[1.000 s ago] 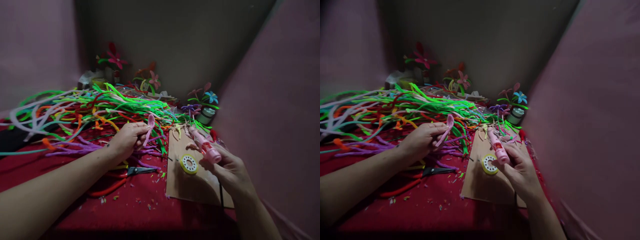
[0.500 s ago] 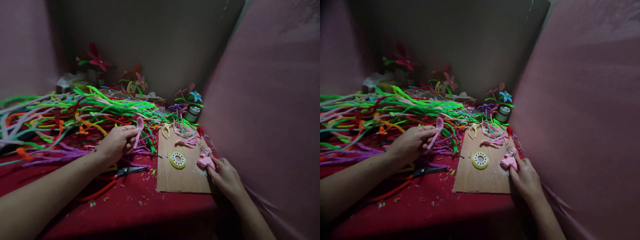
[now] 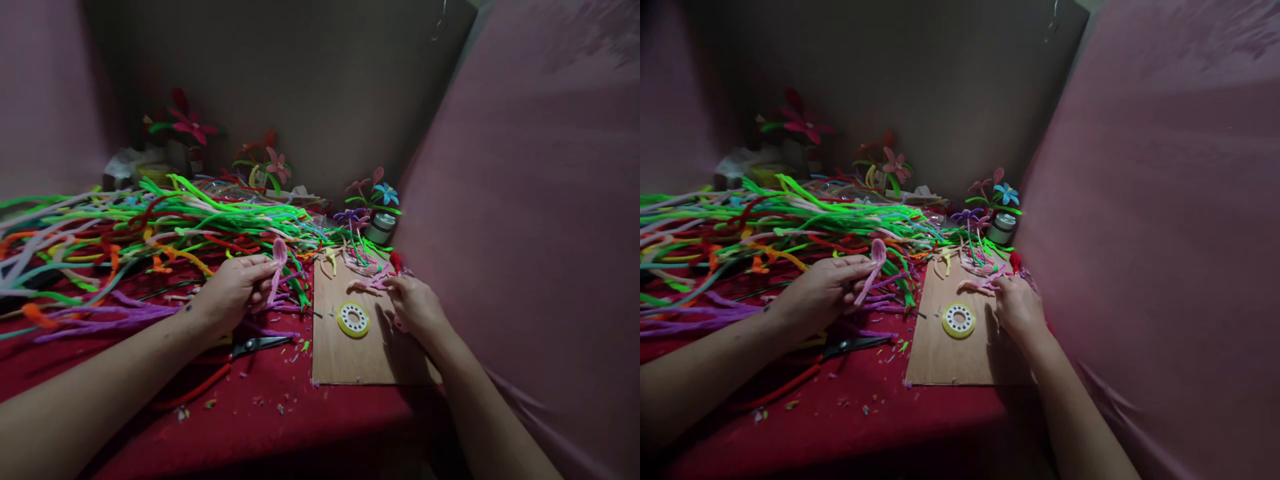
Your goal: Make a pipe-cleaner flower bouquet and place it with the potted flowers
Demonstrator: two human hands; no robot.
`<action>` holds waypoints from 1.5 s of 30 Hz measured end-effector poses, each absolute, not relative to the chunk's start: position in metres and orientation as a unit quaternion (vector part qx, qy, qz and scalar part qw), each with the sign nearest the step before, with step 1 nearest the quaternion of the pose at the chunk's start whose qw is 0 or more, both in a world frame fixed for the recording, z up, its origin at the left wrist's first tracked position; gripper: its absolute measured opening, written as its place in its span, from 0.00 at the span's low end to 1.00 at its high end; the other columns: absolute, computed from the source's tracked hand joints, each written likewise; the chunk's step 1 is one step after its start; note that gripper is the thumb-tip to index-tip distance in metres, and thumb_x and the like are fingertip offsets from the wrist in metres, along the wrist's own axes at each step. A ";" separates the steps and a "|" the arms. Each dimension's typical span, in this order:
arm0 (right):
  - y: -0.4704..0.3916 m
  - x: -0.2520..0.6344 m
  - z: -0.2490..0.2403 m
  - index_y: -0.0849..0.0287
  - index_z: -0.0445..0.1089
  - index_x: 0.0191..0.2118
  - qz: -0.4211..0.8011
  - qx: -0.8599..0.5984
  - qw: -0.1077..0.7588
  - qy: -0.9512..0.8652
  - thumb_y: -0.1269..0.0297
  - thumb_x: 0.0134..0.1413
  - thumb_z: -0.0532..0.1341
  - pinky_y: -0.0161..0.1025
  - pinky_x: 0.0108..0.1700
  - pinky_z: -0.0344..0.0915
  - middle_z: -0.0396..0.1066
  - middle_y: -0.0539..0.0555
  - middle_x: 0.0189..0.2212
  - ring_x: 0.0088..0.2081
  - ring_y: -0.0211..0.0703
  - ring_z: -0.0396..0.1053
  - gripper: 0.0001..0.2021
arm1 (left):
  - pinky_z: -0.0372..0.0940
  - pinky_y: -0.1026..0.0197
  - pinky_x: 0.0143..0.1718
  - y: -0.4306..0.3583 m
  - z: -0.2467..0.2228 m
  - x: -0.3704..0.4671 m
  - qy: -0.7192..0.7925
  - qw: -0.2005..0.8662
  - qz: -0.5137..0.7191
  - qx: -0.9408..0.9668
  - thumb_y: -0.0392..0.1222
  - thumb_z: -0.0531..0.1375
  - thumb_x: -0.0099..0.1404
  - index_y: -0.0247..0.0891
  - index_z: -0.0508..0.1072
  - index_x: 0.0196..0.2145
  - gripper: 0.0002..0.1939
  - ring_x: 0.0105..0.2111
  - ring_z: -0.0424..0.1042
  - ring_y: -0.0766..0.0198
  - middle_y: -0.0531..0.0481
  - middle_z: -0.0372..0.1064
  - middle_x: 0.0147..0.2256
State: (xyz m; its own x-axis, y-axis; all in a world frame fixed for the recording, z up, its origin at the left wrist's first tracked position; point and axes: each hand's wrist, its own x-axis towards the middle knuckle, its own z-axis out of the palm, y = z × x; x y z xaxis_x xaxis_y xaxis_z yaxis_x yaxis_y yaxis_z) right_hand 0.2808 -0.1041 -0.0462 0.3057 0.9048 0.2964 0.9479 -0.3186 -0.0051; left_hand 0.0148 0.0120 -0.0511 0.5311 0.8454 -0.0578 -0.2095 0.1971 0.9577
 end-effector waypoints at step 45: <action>-0.070 0.185 -0.027 0.62 0.68 0.40 0.550 -0.445 0.632 -0.317 0.74 0.35 0.67 0.28 0.19 0.62 0.69 0.47 0.21 0.18 0.32 0.66 0.20 | 0.45 0.71 0.14 0.008 -0.059 0.013 0.293 0.705 0.370 0.529 0.40 0.60 0.57 0.36 0.64 0.25 0.08 0.14 0.49 0.76 0.59 0.52 0.17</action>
